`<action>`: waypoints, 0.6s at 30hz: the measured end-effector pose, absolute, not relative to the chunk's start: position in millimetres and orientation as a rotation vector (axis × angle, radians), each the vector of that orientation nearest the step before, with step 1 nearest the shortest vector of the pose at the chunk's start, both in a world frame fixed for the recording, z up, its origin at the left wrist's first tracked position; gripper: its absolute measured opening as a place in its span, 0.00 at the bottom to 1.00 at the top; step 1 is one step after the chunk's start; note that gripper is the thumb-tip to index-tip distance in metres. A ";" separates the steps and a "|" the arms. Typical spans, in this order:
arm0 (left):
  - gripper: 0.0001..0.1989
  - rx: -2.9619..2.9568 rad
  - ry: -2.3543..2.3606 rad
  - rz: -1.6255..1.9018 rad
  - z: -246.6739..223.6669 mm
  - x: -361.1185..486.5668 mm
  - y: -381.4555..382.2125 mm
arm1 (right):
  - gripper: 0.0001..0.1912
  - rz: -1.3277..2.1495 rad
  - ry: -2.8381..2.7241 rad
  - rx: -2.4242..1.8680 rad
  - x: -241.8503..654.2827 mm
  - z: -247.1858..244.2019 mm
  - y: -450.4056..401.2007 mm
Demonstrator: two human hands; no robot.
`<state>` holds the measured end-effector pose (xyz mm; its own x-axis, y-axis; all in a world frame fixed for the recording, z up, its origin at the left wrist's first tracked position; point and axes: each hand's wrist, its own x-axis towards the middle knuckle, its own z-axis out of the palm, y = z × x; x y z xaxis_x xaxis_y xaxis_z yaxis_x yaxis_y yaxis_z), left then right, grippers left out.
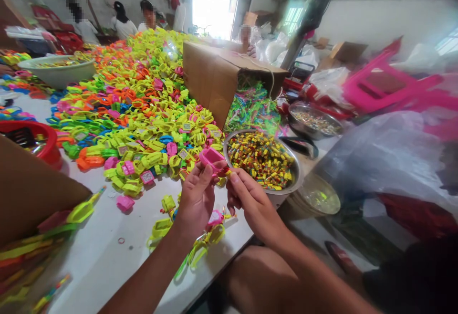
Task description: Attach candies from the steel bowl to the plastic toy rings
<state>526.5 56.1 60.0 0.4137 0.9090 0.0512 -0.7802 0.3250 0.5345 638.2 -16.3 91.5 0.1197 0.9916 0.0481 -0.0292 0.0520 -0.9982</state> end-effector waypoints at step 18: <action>0.16 0.562 0.340 1.178 59.4 530.0 53.1 | 0.25 1.137 -1.078 -1.184 639.1 90.4 -12.0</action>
